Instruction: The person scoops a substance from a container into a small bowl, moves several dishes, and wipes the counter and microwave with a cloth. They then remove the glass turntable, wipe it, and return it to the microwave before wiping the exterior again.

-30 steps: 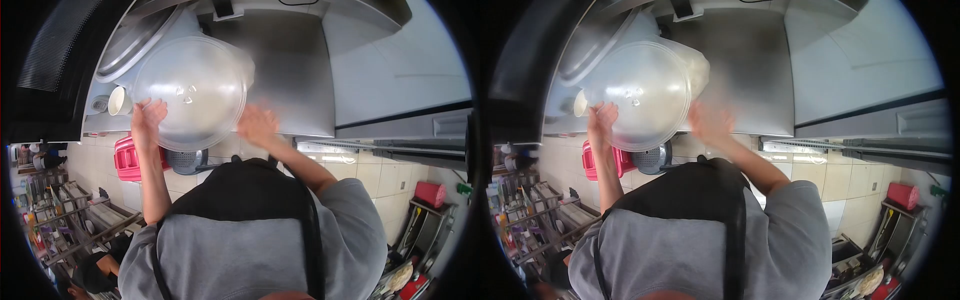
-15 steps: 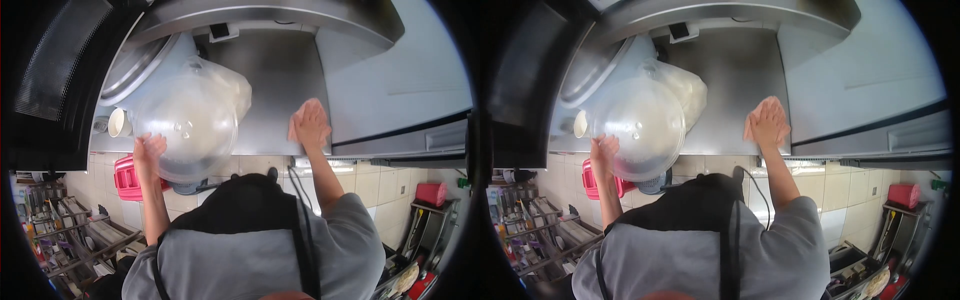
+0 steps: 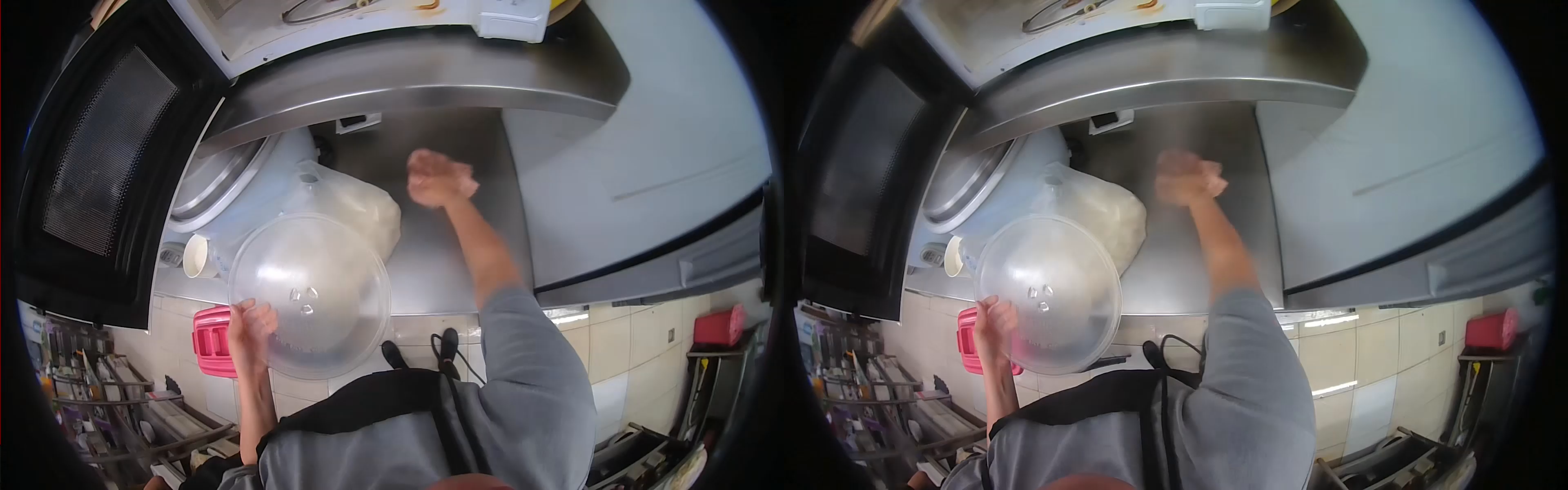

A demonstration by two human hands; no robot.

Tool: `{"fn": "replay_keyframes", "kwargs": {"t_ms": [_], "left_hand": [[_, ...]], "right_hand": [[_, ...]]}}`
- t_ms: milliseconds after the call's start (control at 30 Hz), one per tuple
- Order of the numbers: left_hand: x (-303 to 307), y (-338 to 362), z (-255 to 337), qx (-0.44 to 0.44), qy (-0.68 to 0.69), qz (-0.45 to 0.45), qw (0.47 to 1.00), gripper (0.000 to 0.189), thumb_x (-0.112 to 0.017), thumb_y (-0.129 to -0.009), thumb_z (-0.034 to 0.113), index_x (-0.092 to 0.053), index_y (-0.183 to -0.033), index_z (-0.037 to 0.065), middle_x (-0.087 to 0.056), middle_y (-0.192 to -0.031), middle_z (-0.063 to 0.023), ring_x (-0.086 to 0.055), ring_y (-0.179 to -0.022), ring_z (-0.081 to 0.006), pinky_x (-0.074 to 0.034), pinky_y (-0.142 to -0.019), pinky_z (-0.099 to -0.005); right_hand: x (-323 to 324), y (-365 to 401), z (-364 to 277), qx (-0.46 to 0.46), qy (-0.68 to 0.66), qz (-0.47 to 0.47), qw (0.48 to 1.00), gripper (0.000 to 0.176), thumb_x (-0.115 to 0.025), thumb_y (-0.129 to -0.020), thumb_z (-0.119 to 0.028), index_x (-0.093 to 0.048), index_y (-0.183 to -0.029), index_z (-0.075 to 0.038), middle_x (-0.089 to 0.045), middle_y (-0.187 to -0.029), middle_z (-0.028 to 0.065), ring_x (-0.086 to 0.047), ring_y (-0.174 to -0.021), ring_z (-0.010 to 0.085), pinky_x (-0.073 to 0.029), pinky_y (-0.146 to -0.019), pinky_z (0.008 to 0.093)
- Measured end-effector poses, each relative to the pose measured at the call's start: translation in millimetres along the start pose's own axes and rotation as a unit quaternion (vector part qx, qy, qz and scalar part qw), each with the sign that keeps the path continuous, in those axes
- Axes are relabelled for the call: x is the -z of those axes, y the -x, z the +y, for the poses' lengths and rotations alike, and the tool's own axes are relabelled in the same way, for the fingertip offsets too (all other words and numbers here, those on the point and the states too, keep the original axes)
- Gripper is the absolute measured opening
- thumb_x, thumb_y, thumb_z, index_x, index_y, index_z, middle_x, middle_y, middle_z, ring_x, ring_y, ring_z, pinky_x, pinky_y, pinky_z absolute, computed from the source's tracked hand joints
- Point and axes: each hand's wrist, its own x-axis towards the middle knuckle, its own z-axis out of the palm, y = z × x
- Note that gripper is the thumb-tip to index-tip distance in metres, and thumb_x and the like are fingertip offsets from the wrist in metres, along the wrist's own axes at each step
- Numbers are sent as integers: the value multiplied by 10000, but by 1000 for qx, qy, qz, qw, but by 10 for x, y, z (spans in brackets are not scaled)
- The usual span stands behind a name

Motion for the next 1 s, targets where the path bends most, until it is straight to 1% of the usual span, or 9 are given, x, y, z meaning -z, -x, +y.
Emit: {"fn": "replay_keyframes", "kwargs": {"t_ms": [33, 67, 200, 333, 533, 667, 700, 833, 1000], "left_hand": [[-32, -32, -37, 4, 8, 6, 1000, 458, -484, -910, 432, -493, -1089, 11, -622, -899, -168, -635, -810, -284, -525, -710, -350], [-85, -74, -62, 2, 17, -1, 1000, 458, -484, -910, 432, -493, -1089, 11, -622, -899, -168, -635, -810, -284, -525, -710, -350], [-304, -240, -93, 29, 65, -51, 996, 443, -458, -926, 417, -492, -1076, 2, -622, -934, -190, -633, -858, -294, -523, -750, -351], [-543, -434, 6, 33, 117, -138, 983, 418, -435, -942, 391, -490, -1071, -3, -618, -967, -213, -632, -894, -301, -524, -759, -359], [-994, -714, 419, -14, 171, -204, 964, 403, -427, -948, 372, -489, -1071, -7, -611, -980, -221, -626, -906, -307, -519, -786, -373], [-1144, -877, 668, -44, 191, -202, 960, 402, -429, -947, 369, -488, -1074, -8, -600, -1003, -234, -616, -933, -315, -508, -813, -384], [-1170, -857, 733, -52, 198, -180, 962, 404, -432, -946, 368, -487, -1075, -10, -597, -1011, -237, -613, -939, -317, -505, -819, -388], [-1057, -859, 744, -62, 208, -129, 967, 406, -436, -945, 367, -489, -1074, -14, -594, -1020, -242, -610, -944, -319, -507, -813, -394], [-959, -887, 704, -37, 214, -151, 965, 407, -448, -940, 367, -495, -1067, -17, -595, -1016, -244, -611, -946, -319, -515, -801, -396]], "right_hand": [[495, -9, -316, -47, -7, -105, 993, 152, -559, -655, -219, -626, -755, -126, -603, -877, 18, -594, -880, 200, -479, -632, 380], [122, 164, -280, 145, -4, -101, 984, 146, -551, -680, -235, -583, -773, -127, -606, -870, 14, -594, -871, 171, -471, -625, 390], [1263, 852, -1141, -110, -170, -128, 971, 283, -502, -768, -252, -541, -1012, -113, -616, -942, 6, -579, -959, 167, -471, -772, 401], [1637, 1605, -1595, 52, -125, -84, 987, 475, -502, -817, -198, -467, -1284, -119, -591, -1121, 104, -538, -1068, 281, -372, -977, 410], [1699, 1962, -1391, 43, -320, -257, 911, 265, -526, -852, -154, -573, -1086, -38, -613, -1047, 85, -566, -1003, 246, -439, -878, 379], [2098, 1408, -898, -324, -625, -39, 709, 198, -429, -947, -155, -565, -1010, -25, -585, -938, 46, -528, -882, 119, -434, -814, 257], [2447, 1071, -811, -257, -533, 21, 806, 189, -430, -951, -149, -558, -1000, -18, -589, -938, 52, -533, -883, 125, -432, -808, 252], [3275, 243, -602, -223, -556, 107, 794, 181, -447, -939, -168, -561, -963, -29, -581, -886, 63, -535, -831, 128, -433, -760, 263], [3031, 283, -501, -83, -210, -226, 948, 290, -560, -859, -309, -605, -1013, -68, -630, -986, 121, -582, -927, 301, -437, -828, 360]]}}
